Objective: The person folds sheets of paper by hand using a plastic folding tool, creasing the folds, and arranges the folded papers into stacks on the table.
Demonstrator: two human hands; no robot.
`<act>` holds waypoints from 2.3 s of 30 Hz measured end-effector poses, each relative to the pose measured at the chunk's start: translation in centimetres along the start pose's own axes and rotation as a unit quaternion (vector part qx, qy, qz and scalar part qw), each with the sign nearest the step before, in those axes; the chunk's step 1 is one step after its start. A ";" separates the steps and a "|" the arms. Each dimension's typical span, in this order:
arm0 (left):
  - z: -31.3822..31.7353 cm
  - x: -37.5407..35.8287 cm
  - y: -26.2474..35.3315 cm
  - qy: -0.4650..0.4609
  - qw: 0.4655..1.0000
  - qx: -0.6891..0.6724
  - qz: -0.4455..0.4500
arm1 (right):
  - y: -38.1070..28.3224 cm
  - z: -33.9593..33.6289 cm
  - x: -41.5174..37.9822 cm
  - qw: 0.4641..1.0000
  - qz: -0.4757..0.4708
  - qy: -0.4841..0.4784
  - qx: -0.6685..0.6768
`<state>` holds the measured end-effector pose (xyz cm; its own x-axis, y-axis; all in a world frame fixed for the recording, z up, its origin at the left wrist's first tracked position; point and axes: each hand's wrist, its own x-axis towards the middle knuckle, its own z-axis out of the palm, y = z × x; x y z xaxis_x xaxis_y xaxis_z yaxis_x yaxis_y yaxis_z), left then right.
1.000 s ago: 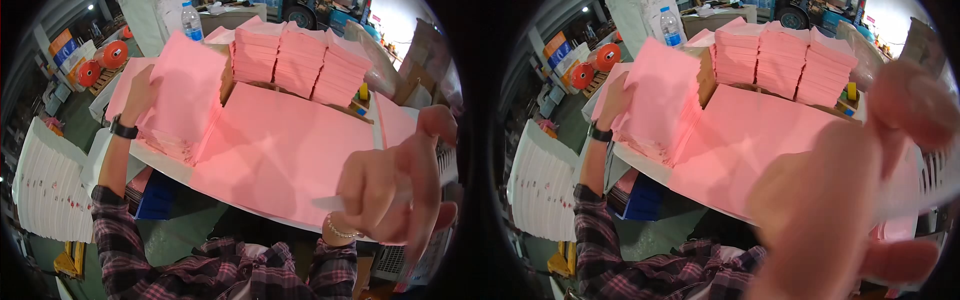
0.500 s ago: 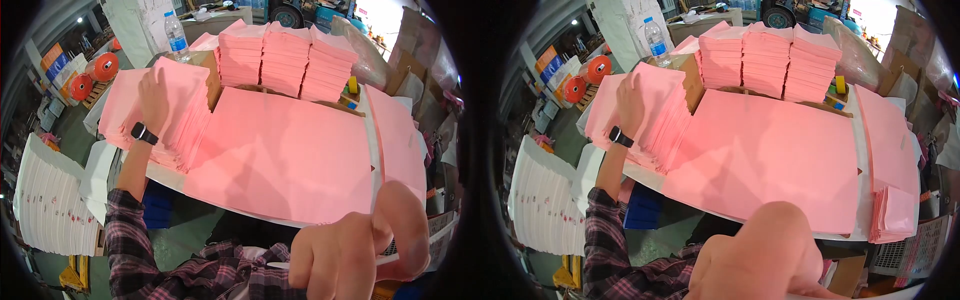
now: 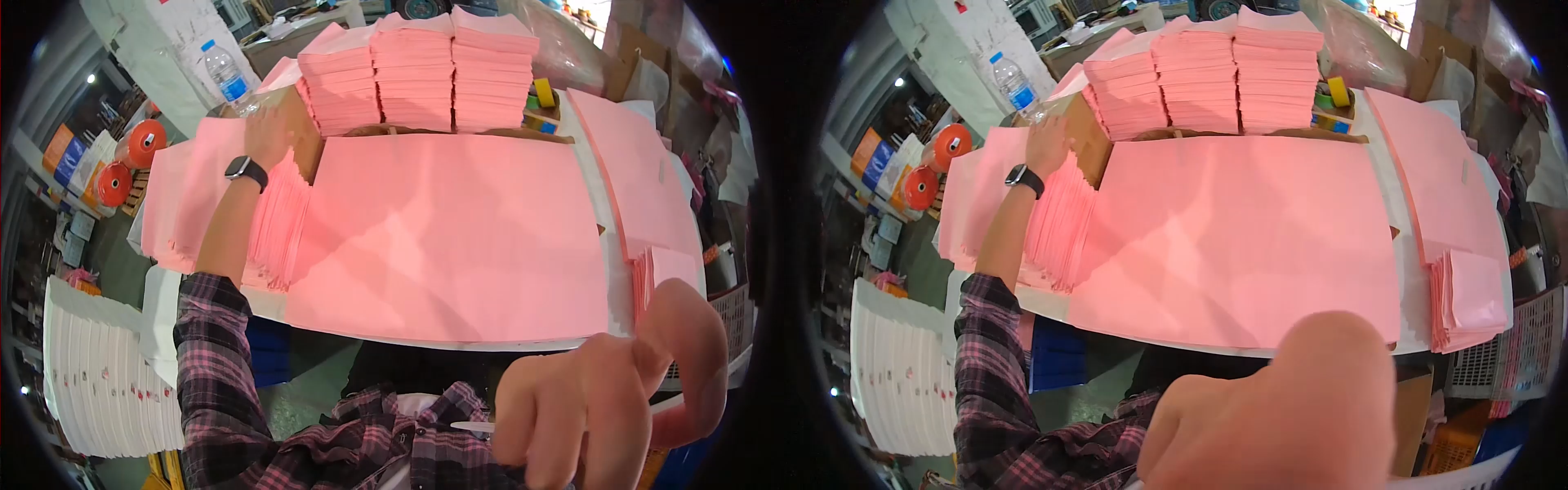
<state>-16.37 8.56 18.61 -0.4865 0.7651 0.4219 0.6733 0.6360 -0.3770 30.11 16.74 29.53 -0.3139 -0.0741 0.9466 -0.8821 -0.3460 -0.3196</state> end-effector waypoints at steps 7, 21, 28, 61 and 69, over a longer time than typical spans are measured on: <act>1.8 -0.3 -2.0 0.011 0.997 -0.078 0.005 | -1.7 -0.3 -1.2 0.999 -0.020 0.029 -0.027; -1.6 -1.2 1.5 0.047 0.995 0.063 0.061 | -7.9 -2.2 -18.1 0.758 -0.073 0.616 -0.201; -9.9 -14.7 20.4 -0.041 0.922 -0.312 0.225 | -10.4 -1.0 -32.1 0.220 0.233 0.552 -0.770; -9.0 -20.1 47.8 -0.082 0.660 -0.679 0.312 | -7.9 -3.2 -33.2 0.299 0.438 0.460 -0.712; -8.4 -20.5 48.0 -0.126 0.675 -0.663 0.298 | -7.4 -3.9 -35.7 0.026 0.498 0.386 -0.776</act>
<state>30.57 22.55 -1.20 0.1245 0.9445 0.3040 0.6157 -0.3138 0.7228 46.46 25.62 -2.06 0.1621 0.9249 0.3439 0.9354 -0.0330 -0.3522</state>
